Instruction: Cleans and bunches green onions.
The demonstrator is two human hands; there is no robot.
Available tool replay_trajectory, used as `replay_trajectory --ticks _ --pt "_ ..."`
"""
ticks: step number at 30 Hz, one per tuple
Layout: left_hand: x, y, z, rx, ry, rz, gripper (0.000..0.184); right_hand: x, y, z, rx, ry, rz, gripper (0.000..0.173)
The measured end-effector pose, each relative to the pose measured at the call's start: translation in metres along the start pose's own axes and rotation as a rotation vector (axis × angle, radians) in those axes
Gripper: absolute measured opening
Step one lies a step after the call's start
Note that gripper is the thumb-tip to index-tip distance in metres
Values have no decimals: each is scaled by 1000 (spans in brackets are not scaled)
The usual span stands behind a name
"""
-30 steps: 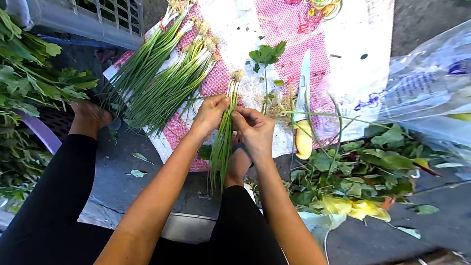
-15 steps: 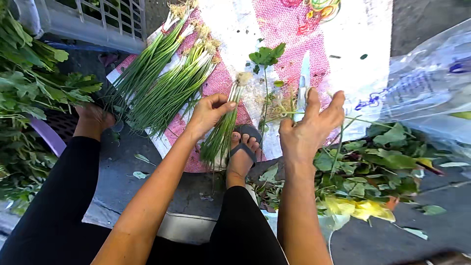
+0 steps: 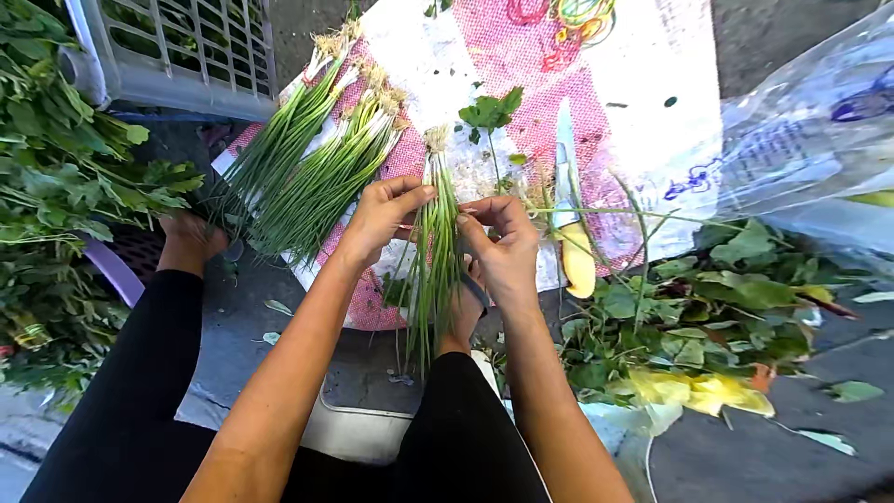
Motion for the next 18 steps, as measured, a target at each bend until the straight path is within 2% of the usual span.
replay_trajectory --ticks 3,6,7,8,9,11,13,15,18 --pt "2 2 -1 14 8 -26 14 4 -3 -8 125 344 -85 34" --pt "4 5 -1 26 -18 -15 13 12 -8 -23 232 716 -117 25" --pt "6 7 -1 26 -20 -2 12 11 -9 -28 222 719 -85 39" --pt "8 9 -2 27 -20 15 12 7 -9 -30 208 638 -47 53" --pt "11 13 -3 30 -22 31 12 1 -8 -30 179 479 -10 58" --pt "22 23 -3 44 -31 60 12 -19 -4 -24 3 64 44 49" --pt "36 41 -2 35 -60 104 15 -46 -4 -13 -229 -182 28 44" --pt "53 66 -3 25 -117 184 18 -76 -5 -1 -310 -232 -16 38" --pt "85 101 -9 51 -180 312 19 -122 0 2 -293 -277 -57 24"
Point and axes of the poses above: each hand's wrist, its own y-axis away from the middle knuckle, its own z-axis out of the palm, x = y × z, the point moved 2 cm from there along -y, towards the middle knuckle, and after that the axes turned 2 degrees about z, right-handed, at the moved point
